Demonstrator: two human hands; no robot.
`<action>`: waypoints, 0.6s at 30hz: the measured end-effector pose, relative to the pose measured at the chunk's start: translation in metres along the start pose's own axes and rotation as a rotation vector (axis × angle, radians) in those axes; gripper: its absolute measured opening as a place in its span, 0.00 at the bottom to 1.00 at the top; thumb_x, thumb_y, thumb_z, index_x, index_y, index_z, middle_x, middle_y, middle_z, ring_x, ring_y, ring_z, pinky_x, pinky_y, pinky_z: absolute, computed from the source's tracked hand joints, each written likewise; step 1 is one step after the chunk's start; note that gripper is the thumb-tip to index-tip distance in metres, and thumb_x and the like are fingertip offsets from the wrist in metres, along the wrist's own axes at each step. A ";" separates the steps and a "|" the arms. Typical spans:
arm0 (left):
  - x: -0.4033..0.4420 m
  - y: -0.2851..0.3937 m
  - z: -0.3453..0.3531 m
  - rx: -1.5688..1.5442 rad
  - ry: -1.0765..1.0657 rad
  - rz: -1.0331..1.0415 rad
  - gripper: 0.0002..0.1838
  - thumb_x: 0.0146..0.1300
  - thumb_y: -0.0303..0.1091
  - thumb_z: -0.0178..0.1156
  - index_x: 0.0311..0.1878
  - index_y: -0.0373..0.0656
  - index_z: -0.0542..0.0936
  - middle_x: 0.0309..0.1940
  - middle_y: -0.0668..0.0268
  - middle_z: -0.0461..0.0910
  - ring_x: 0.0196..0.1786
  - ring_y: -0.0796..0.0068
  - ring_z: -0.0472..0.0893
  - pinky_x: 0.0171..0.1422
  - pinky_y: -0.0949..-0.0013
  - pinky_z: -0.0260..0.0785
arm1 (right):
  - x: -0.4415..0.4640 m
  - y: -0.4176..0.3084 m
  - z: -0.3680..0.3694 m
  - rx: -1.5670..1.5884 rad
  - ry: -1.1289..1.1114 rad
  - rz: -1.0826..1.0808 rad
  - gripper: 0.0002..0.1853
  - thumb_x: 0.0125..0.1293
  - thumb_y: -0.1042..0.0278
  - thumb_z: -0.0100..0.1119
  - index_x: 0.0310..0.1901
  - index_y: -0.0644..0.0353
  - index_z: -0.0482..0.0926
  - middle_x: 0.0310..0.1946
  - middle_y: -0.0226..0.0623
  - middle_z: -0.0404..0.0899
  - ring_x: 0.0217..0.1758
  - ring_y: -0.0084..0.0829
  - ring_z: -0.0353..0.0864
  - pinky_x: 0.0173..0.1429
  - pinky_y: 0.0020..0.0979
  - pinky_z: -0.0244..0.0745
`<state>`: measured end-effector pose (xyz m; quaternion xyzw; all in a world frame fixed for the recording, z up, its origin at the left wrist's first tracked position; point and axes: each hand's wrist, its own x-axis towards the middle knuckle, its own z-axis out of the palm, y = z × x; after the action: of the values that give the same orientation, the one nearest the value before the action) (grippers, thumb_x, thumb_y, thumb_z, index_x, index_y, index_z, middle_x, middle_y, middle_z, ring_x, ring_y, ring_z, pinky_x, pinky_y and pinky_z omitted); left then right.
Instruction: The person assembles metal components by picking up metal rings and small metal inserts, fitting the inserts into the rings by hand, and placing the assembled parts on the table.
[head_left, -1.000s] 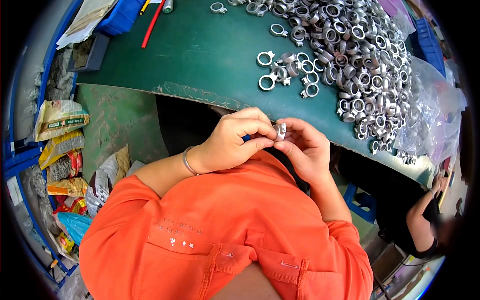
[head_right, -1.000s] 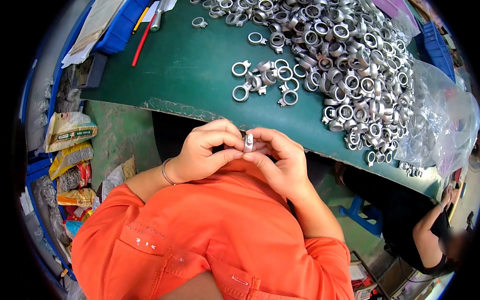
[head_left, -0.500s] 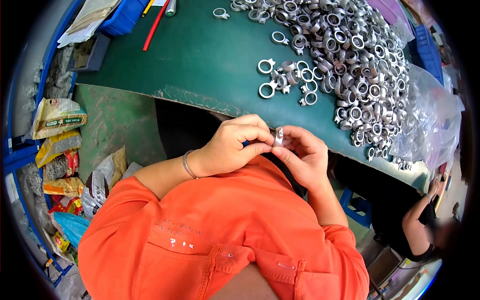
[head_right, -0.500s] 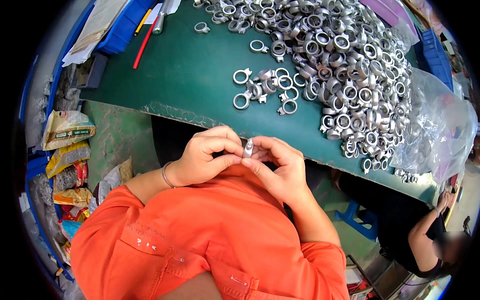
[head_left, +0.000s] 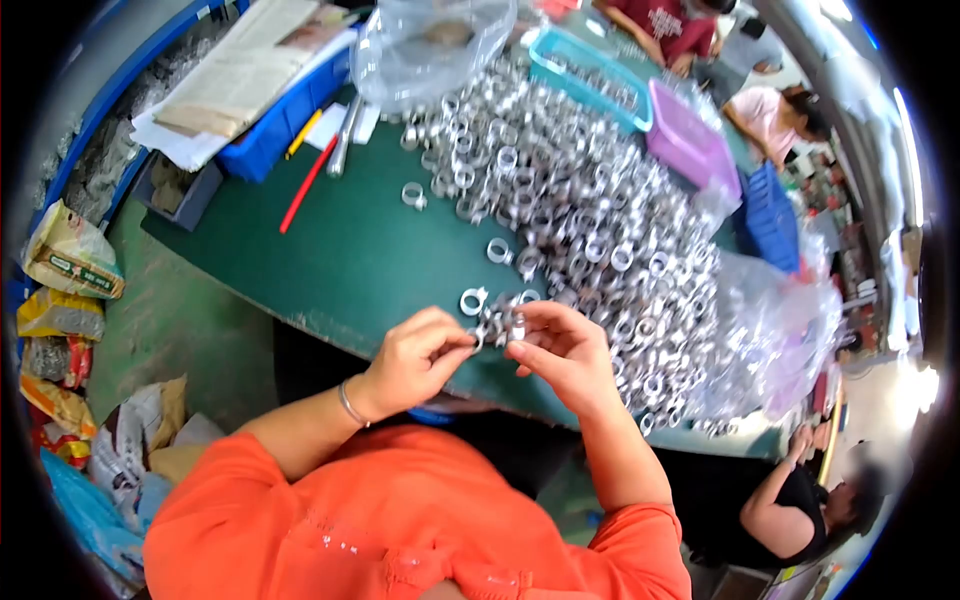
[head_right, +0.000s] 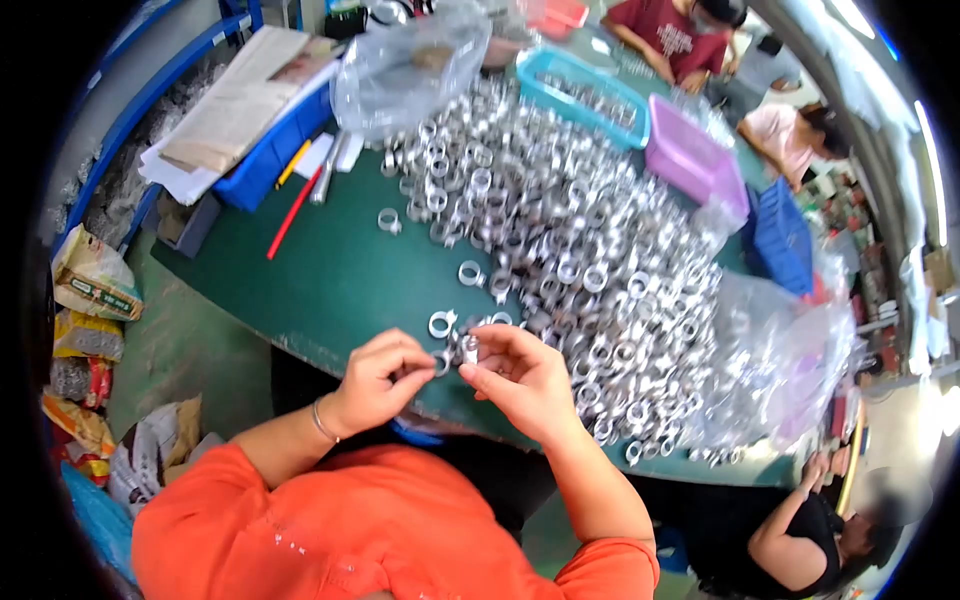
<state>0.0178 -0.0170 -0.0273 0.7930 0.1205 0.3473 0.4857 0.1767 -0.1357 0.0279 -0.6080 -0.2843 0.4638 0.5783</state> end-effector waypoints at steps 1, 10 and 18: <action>0.001 0.000 0.001 0.029 0.017 -0.018 0.05 0.50 0.21 0.64 0.32 0.38 0.79 0.28 0.62 0.75 0.27 0.70 0.76 0.29 0.72 0.68 | 0.013 -0.010 -0.003 -0.067 -0.036 0.045 0.19 0.54 0.79 0.64 0.49 0.67 0.74 0.35 0.33 0.77 0.34 0.21 0.78 0.33 0.21 0.76; -0.002 -0.003 0.004 -0.031 0.073 -0.067 0.04 0.49 0.19 0.61 0.29 0.37 0.78 0.26 0.63 0.75 0.23 0.72 0.74 0.27 0.73 0.67 | 0.130 -0.118 -0.053 0.345 0.429 -0.556 0.18 0.61 0.77 0.55 0.53 0.71 0.69 0.44 0.45 0.77 0.47 0.33 0.78 0.46 0.29 0.77; -0.002 -0.010 0.006 0.013 0.073 -0.014 0.04 0.50 0.17 0.62 0.29 0.35 0.79 0.26 0.66 0.75 0.19 0.83 0.69 0.22 0.79 0.61 | 0.040 -0.047 -0.041 -0.673 0.199 -0.231 0.07 0.58 0.75 0.58 0.37 0.67 0.78 0.31 0.35 0.80 0.30 0.22 0.79 0.31 0.24 0.72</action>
<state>0.0216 -0.0173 -0.0383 0.7821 0.1462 0.3720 0.4781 0.2387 -0.1109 0.0600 -0.7701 -0.4300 0.2144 0.4195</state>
